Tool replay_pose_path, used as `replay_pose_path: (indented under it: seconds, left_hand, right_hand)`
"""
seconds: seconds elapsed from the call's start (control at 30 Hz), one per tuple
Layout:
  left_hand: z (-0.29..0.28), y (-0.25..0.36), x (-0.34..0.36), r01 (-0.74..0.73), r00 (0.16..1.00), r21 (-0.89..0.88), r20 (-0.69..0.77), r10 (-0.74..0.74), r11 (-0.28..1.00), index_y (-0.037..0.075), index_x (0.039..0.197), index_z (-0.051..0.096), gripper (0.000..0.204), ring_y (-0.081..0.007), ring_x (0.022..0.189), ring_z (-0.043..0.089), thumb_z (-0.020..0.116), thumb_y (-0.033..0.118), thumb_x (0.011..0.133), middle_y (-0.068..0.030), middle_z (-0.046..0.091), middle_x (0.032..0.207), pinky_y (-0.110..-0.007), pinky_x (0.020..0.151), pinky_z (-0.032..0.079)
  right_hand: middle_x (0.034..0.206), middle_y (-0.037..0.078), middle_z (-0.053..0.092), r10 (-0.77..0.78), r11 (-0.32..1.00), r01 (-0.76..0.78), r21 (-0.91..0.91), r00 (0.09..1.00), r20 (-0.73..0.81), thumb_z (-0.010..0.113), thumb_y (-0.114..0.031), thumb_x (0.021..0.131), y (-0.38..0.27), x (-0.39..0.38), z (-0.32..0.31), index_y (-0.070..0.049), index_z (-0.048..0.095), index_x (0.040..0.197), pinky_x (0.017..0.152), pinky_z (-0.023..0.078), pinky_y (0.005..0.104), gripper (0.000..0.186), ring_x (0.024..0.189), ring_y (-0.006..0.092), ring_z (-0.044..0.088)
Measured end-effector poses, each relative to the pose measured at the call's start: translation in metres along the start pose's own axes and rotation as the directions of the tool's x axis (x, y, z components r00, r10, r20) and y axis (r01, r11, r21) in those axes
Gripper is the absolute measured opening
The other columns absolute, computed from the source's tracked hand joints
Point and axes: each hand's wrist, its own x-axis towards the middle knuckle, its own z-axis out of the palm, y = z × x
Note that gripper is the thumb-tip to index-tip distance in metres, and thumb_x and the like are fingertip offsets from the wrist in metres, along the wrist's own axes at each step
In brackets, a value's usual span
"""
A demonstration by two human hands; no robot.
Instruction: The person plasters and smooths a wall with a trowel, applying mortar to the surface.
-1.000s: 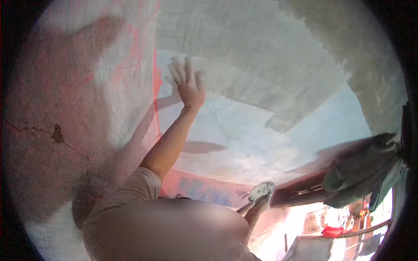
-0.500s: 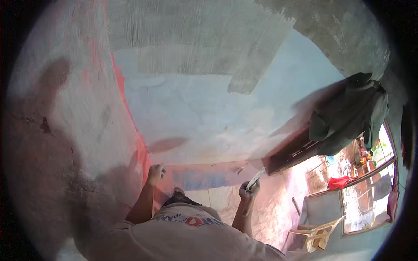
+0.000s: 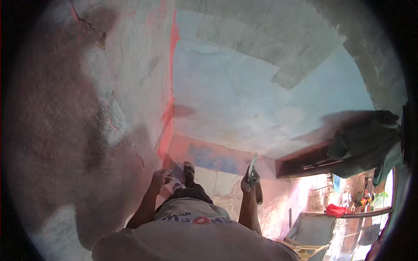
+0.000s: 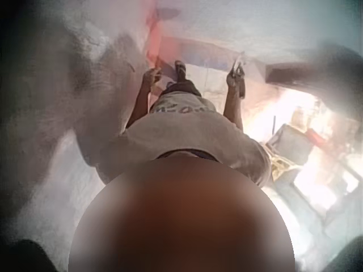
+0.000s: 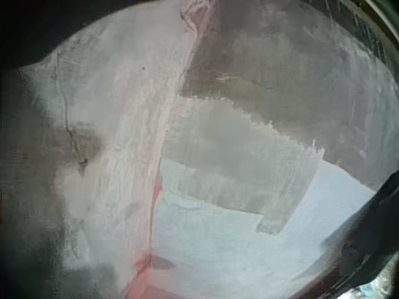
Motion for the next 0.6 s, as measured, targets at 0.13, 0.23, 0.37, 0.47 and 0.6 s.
replay_pose_path:
  seconds: [0.13, 0.23, 0.37, 0.47, 0.6]
  left_hand:
    - [0.006, 0.005, -0.013, -0.021, 0.994, 0.09, 0.109, 0.011, 0.996, 0.003, 0.114, 0.068, 0.026, -0.018, 0.082, 0.07, 0.06, 0.026, 0.105, -0.0099, 0.072, 0.101, -0.033, 0.077, 0.058]
    - [0.027, 0.03, -0.008, -0.05, 0.992, 0.138, 0.118, 0.034, 0.989, 0.002, 0.118, 0.067, 0.031, -0.0192, 0.086, 0.07, 0.059, 0.03, 0.105, -0.0107, 0.072, 0.104, -0.033, 0.081, 0.058]
    - [0.065, 0.093, -0.006, -0.173, 0.964, -0.03, 0.201, 0.175, 0.985, 0.004, 0.127, 0.064, 0.039, -0.0239, 0.1, 0.069, 0.057, 0.037, 0.106, -0.0114, 0.07, 0.113, -0.038, 0.091, 0.056]
    - [0.111, 0.152, -0.003, -0.25, 0.916, -0.215, 0.265, 0.302, 0.944, 0.006, 0.14, 0.055, 0.048, -0.0261, 0.116, 0.064, 0.058, 0.039, 0.105, -0.0134, 0.065, 0.127, -0.042, 0.101, 0.051]
    - [0.192, 0.216, 0.018, -0.419, 0.748, -0.496, 0.286, 0.598, 0.761, 0.004, 0.152, 0.042, 0.061, -0.0267, 0.126, 0.059, 0.061, 0.037, 0.104, -0.0127, 0.058, 0.14, -0.044, 0.108, 0.048]
  right_hand:
    - [0.09, 0.005, 0.07, 0.092, 0.961, -0.16, -0.224, 0.954, -0.286, 0.057, -0.013, 0.105, 0.056, 0.021, 0.057, -0.002, 0.065, 0.121, 0.057, 0.055, 0.0214, 0.021, 0.072, 0.0148, 0.069]
    - [0.101, 0.006, 0.069, 0.144, 0.876, -0.27, -0.4, 0.938, -0.316, 0.059, -0.013, 0.102, 0.088, 0.041, 0.102, -0.004, 0.062, 0.126, 0.066, 0.056, 0.0285, 0.026, 0.083, 0.0175, 0.068]
    - [0.124, 0.011, 0.067, 0.17, 0.75, -0.285, -0.597, 0.955, -0.242, 0.063, -0.011, 0.097, 0.12, 0.088, 0.164, -0.005, 0.054, 0.14, 0.084, 0.058, 0.0399, 0.044, 0.105, 0.0241, 0.069]
    - [0.121, 0.01, 0.067, 0.102, 0.774, -0.089, -0.627, 0.995, -0.016, 0.065, -0.011, 0.098, 0.143, 0.119, 0.214, -0.004, 0.059, 0.134, 0.087, 0.059, 0.0359, 0.037, 0.105, 0.0245, 0.068]
    - [0.141, 0.013, 0.06, 0.072, 0.782, 0.174, -0.599, 0.928, 0.365, 0.062, -0.005, 0.099, 0.165, 0.149, 0.268, 0.002, 0.049, 0.15, 0.102, 0.052, 0.0372, 0.053, 0.122, 0.0236, 0.062]
